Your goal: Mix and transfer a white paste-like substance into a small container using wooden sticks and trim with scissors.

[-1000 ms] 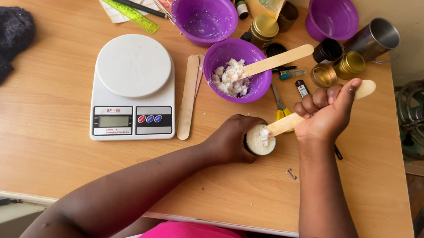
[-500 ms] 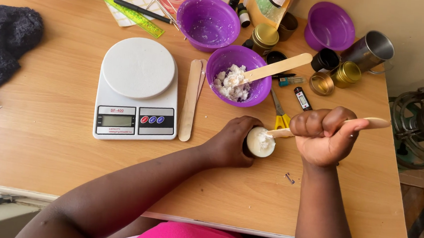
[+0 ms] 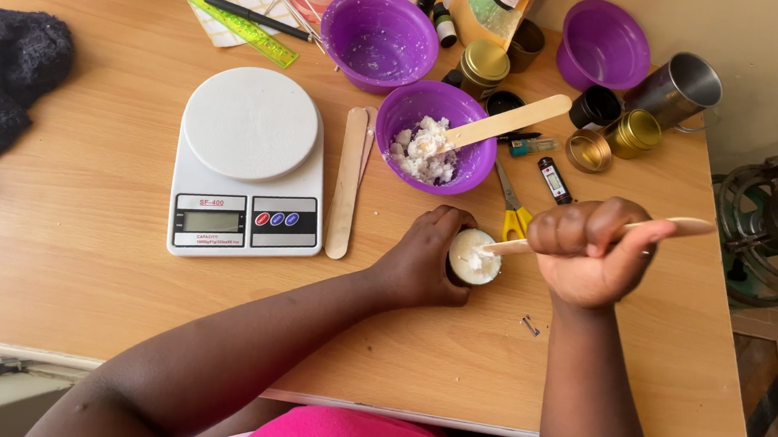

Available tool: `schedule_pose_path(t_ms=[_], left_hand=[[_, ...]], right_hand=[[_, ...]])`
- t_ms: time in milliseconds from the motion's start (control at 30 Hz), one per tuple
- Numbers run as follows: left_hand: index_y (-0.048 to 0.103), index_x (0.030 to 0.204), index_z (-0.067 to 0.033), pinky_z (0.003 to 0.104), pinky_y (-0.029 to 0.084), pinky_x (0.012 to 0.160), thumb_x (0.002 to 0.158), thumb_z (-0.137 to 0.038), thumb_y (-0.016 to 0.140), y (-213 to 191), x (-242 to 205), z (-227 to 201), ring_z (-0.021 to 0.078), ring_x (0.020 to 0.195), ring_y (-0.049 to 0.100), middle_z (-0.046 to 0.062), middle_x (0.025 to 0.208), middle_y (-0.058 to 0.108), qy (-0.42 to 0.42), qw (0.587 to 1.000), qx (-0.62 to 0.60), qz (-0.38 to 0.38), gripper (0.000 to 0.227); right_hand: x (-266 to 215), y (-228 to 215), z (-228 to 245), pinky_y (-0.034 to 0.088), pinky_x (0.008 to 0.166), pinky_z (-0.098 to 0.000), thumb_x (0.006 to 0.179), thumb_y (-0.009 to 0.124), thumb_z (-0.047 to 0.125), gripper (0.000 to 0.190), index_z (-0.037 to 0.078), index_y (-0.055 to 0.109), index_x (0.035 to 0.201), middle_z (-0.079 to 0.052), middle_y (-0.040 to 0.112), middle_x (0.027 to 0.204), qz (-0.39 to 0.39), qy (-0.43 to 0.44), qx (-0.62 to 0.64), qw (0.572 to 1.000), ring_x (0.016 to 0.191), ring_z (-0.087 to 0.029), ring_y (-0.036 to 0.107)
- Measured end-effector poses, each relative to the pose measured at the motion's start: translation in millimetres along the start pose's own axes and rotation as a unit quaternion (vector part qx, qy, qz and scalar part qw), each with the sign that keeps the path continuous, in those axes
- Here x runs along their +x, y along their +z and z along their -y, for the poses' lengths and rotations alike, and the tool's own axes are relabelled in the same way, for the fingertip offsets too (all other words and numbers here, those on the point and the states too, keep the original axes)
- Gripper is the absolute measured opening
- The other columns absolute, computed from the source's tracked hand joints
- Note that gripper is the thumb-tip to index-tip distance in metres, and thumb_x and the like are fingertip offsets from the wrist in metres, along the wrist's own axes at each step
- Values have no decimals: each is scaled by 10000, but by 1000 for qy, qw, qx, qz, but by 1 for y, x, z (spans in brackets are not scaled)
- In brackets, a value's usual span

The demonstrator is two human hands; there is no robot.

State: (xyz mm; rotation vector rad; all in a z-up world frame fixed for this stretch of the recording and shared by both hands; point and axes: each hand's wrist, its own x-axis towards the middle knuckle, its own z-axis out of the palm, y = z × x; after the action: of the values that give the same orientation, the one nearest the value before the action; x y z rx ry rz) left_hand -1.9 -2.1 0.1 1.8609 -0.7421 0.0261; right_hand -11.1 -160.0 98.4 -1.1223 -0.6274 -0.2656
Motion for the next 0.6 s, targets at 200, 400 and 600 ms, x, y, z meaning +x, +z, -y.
schedule_pose_path(t_ms=[200,400,600], left_hand=[[536,1142,-86,366,393,928,439,-385,877,0,2,3,291,1030,549,104,1104,590,1,1000,12,19,837],[581,1093,-38,395,452,926,540,-133,802,-6,5,-14,352,994,631,170,1002,629,-7,999,-33,2,603],[615,1056,-36,374,474,893,491,-100,785,-1,5,-7,334,940,661,155,943,666,1,999,-51,-20,594]], right_hand=[[4,8,6,92,419,-257,918,314,610,535,172,196,636,21,52,472,-93,-7,-130,987,420,-107,23],[-1,-20,-28,174,284,-193,1012,241,442,503,140,239,610,8,121,414,-25,-116,-101,988,285,-82,142],[-7,-21,-38,197,267,-193,1005,289,434,518,137,243,584,-32,154,386,-37,-107,-89,990,257,-101,210]])
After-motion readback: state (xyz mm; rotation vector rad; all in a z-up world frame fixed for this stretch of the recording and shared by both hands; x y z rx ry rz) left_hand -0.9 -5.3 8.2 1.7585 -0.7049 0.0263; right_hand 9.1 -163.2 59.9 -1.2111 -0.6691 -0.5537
